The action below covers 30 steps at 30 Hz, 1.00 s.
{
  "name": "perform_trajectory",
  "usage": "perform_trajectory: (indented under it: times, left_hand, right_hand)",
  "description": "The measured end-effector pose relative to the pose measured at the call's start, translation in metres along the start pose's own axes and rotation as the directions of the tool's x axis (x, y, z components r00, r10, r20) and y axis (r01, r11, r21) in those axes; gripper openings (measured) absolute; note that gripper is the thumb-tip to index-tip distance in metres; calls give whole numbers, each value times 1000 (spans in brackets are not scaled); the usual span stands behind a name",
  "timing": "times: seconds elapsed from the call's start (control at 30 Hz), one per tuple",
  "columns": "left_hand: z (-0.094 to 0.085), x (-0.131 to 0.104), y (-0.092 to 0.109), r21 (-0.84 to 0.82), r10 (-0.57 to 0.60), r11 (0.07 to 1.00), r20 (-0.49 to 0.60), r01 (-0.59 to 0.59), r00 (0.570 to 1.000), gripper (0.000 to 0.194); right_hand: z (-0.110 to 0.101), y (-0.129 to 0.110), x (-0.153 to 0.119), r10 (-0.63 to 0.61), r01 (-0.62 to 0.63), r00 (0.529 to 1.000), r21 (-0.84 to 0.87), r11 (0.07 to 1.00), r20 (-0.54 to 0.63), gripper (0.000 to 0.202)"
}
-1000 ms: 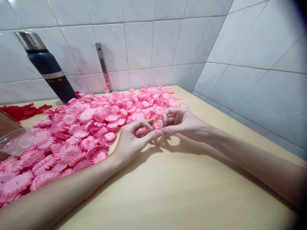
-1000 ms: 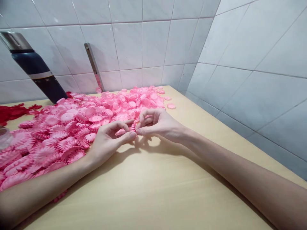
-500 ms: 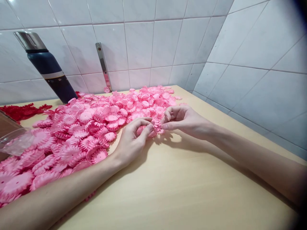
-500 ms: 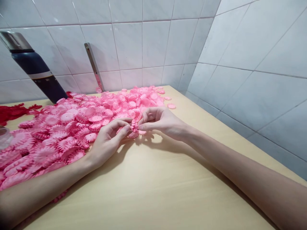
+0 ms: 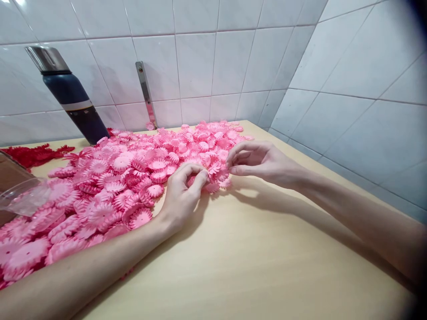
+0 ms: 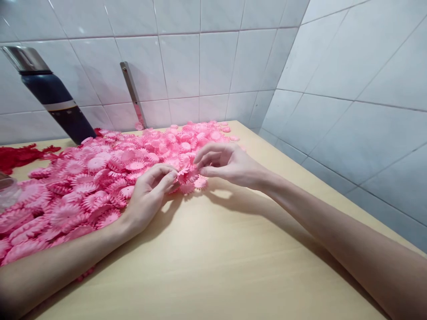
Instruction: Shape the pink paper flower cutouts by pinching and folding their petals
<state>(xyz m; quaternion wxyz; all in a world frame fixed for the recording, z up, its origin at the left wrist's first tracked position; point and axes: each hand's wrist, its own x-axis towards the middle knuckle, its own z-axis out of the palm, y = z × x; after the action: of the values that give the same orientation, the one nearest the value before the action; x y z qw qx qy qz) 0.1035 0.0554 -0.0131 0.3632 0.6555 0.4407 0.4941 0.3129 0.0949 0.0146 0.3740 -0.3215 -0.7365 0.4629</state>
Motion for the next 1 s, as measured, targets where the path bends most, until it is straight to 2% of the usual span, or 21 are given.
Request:
perform_trajectory:
  times: [0.17, 0.3, 0.4, 0.5, 0.57, 0.67, 0.77, 0.9, 1.0]
  left_hand:
    - [1, 0, 1, -9, -32, 999, 45, 33, 998, 17]
    - [2, 0, 5, 10, 1, 1000, 94, -2, 996, 16]
    - [3, 0, 8, 8, 41, 999, 126, -42, 991, 14]
    - [3, -1, 10, 17, 56, 998, 128, -59, 990, 13]
    - [3, -1, 10, -7, 23, 1000, 118, -23, 993, 15]
    - [3, -2, 10, -48, -57, 997, 118, 63, 991, 23]
    - [4, -2, 10, 8, -96, 995, 97, 96, 991, 29]
    - [3, -1, 11, 106, -59, 993, 84, 49, 995, 20]
    - [2, -2, 13, 129, -9, 992, 77, -1, 997, 16]
  right_hand:
    - [5, 0, -2, -121, 131, 991, -253, 959, 57, 17]
    - [13, 2, -2, -237, 225, 971, -418, 880, 23, 14]
    - [20, 4, -1, -320, 248, 946, -522, 816, -51, 9]
    - [27, 7, -1, -320, 221, 938, -477, 851, -137, 12]
    - [31, 9, -2, -318, 222, 934, -427, 877, -166, 19]
    - [36, 8, -5, -372, 266, 915, -459, 847, -156, 19]
    - [38, 4, -7, -393, 280, 909, -495, 822, -138, 14]
    - [36, 1, -7, -332, 225, 925, -443, 868, -182, 12]
    - [26, 3, -3, -226, 148, 947, -312, 938, -230, 17]
